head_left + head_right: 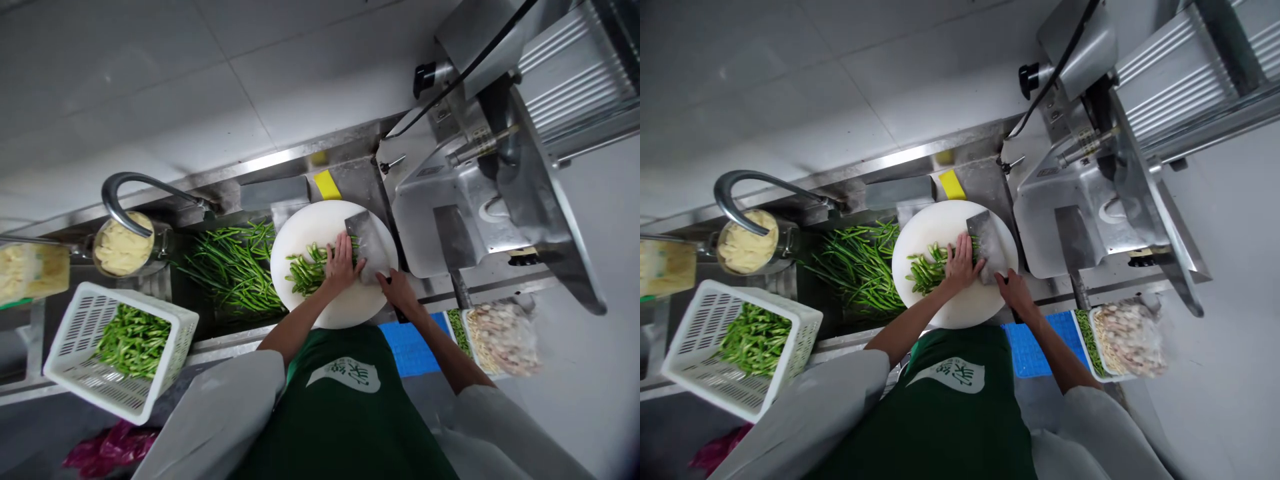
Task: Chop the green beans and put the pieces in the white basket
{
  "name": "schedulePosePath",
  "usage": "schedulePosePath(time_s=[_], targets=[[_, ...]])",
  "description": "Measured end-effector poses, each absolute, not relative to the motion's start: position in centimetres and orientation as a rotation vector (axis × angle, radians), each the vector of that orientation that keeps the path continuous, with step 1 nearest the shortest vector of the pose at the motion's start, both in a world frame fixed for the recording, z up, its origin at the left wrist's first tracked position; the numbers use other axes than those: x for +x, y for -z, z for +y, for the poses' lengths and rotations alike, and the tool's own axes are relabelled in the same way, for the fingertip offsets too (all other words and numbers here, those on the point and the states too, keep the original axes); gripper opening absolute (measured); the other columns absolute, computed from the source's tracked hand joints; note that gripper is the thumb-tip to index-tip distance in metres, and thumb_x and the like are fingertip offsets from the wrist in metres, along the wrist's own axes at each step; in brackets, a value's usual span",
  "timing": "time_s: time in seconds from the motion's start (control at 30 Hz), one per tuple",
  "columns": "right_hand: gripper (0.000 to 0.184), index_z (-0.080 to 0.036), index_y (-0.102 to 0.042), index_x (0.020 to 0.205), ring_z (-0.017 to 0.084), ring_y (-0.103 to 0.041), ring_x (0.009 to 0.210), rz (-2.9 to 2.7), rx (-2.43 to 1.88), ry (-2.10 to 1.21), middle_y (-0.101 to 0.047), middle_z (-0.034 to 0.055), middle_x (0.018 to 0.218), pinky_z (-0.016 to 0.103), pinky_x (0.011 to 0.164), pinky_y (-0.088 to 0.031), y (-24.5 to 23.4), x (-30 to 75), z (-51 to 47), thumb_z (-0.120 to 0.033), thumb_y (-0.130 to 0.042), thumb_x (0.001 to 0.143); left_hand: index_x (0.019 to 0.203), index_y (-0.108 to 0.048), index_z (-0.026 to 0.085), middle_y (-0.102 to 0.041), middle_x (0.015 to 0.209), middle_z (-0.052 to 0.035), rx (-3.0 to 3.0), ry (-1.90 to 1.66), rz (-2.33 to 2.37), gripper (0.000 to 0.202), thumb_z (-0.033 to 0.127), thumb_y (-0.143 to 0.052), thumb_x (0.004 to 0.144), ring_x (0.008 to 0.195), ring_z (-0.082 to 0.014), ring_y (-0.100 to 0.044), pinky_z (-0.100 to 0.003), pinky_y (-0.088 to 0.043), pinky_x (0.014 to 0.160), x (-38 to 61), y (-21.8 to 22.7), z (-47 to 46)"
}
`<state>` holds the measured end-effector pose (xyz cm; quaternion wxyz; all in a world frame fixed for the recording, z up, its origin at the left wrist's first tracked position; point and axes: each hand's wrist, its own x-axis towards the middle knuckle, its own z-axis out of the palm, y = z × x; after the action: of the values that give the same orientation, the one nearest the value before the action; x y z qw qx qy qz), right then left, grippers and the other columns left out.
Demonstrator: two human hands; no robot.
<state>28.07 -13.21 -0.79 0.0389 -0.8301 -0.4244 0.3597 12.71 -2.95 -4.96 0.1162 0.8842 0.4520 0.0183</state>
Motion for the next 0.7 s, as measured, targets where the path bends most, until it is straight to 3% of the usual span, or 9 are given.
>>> schedulePosePath(time_s=[0.17, 0.33, 0.47, 0.53, 0.63, 0.7], targets=[[0.045, -0.009, -0.062, 0.119, 0.028, -0.073, 0.096, -1.225, -2.652, -1.018, -0.075, 0.0222, 0.103, 0.03, 0.078, -0.046, -0.1, 24.3, -12.2, -0.046, -0.042, 0.106, 0.165, -0.015, 0.004, -0.015, 0.17, -0.017, 2.581, -0.076, 1.313, 0.077, 0.052, -0.027, 0.106, 0.161, -0.0275, -0.007, -0.059, -0.014, 0.129, 12.5, 5.2, -2.9], [0.046, -0.008, -0.063, 0.12, 0.028, -0.072, 0.099, -1.233, -2.656, -0.974, -0.075, 0.0225, 0.105, 0.03, 0.08, -0.046, 0.0, 23.1, -11.5, -0.045, -0.041, 0.107, 0.164, -0.016, 0.004, -0.018, 0.17, -0.0173, 2.574, -0.125, 1.283, 0.074, 0.049, -0.029, 0.107, 0.16, -0.0273, -0.009, -0.058, -0.015, 0.129, 12.4, 5.5, -2.3], [0.05, -0.004, -0.069, 0.114, 0.029, -0.072, 0.095, -1.313, -2.639, -0.929, -0.074, 0.0249, 0.101, 0.031, 0.078, -0.046, 0.7, 22.5, -11.9, -0.042, -0.038, 0.106, 0.161, -0.027, 0.003, -0.022, 0.168, -0.0195, 2.601, 0.045, 1.318, 0.067, 0.042, -0.032, 0.107, 0.159, -0.0295, -0.019, -0.06, -0.023, 0.127, 12.6, 4.2, -3.4], [0.054, -0.002, -0.072, 0.108, 0.031, -0.072, 0.086, -1.334, -2.64, -0.819, -0.074, 0.0262, 0.092, 0.034, 0.074, -0.047, 2.0, 23.2, -12.4, -0.043, -0.037, 0.105, 0.162, -0.033, 0.012, -0.024, 0.17, -0.0093, 2.666, 0.091, 1.323, 0.066, 0.05, -0.03, 0.107, 0.16, -0.0202, -0.015, -0.048, -0.026, 0.129, 13.4, 4.3, -3.8], [0.06, 0.001, -0.072, 0.11, 0.034, -0.069, 0.076, -1.258, -2.676, -0.637, -0.071, 0.0233, 0.075, 0.039, 0.07, -0.047, 4.3, 25.6, -12.8, -0.051, -0.044, 0.1, 0.163, -0.03, 0.015, -0.015, 0.172, -0.0051, 2.814, -0.021, 1.314, 0.067, 0.049, -0.016, 0.108, 0.16, -0.0154, -0.007, -0.048, -0.027, 0.129, 14.3, 5.3, -4.1], [0.058, -0.001, -0.072, 0.108, 0.034, -0.067, 0.071, -1.254, -2.621, -0.677, -0.067, 0.0193, 0.066, 0.039, 0.067, -0.047, 4.3, 27.0, -13.4, -0.052, -0.046, 0.098, 0.163, -0.031, 0.017, -0.017, 0.172, -0.0035, 2.813, -0.001, 1.244, 0.065, 0.045, -0.012, 0.108, 0.16, -0.0154, -0.011, -0.049, -0.028, 0.128, 13.7, 5.1, -4.8]])
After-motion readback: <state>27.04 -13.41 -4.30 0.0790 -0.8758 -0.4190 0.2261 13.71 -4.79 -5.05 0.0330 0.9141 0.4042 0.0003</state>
